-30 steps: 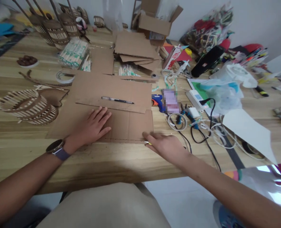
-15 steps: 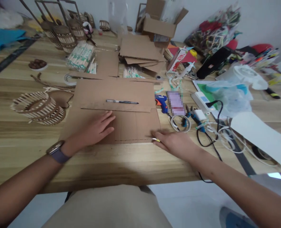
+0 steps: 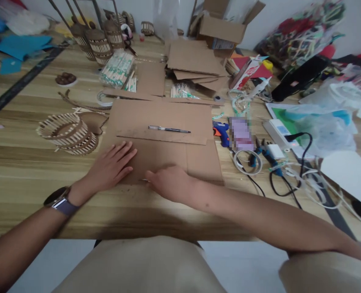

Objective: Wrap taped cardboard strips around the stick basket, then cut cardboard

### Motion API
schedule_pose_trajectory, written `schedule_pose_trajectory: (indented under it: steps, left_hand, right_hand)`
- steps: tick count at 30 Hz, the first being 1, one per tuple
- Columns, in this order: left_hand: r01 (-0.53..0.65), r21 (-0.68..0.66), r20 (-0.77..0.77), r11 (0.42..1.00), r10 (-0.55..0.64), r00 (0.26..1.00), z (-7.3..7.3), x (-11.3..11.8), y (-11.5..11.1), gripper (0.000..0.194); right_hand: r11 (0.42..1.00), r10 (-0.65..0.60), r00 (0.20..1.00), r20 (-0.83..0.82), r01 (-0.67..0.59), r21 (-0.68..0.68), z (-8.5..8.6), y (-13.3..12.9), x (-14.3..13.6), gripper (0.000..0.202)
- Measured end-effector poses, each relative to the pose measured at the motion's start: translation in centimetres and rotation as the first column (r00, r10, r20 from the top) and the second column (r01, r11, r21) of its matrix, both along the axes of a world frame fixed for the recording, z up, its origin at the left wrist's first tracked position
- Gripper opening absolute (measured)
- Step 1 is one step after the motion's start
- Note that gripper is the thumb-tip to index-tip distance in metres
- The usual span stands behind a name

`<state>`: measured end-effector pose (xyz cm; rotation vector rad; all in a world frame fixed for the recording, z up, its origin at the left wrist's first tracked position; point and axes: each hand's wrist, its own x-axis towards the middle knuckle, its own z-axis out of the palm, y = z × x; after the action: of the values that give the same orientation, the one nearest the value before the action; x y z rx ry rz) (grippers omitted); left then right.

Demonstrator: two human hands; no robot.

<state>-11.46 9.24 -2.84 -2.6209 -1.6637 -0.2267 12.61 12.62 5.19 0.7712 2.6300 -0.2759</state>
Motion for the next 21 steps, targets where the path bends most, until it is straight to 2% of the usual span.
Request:
schedule_pose_trajectory:
  steps: [5, 13, 21]
  left_hand:
    - [-0.002, 0.01, -0.016, 1.0, 0.002, 1.0, 0.3, 0.2, 0.0, 0.056]
    - [0.008, 0.044, 0.031, 0.999, -0.01, 0.999, 0.1, 0.1, 0.0, 0.057]
    - [0.002, 0.038, 0.074, 0.999, -0.004, 0.997, 0.1, 0.2, -0.1, 0.056]
  right_hand:
    - [1.0, -0.016, 1.0, 0.026, 0.016, -0.012, 0.1, 0.3, -1.8, 0.029]
    - [0.999, -0.001, 0.996, 0.086, 0.005, -0.041, 1.3, 0.5, -2.2, 0.028]
    - [1.0, 0.018, 0.996, 0.093, -0.015, -0.027, 1.4, 0.6, -2.5, 0.025]
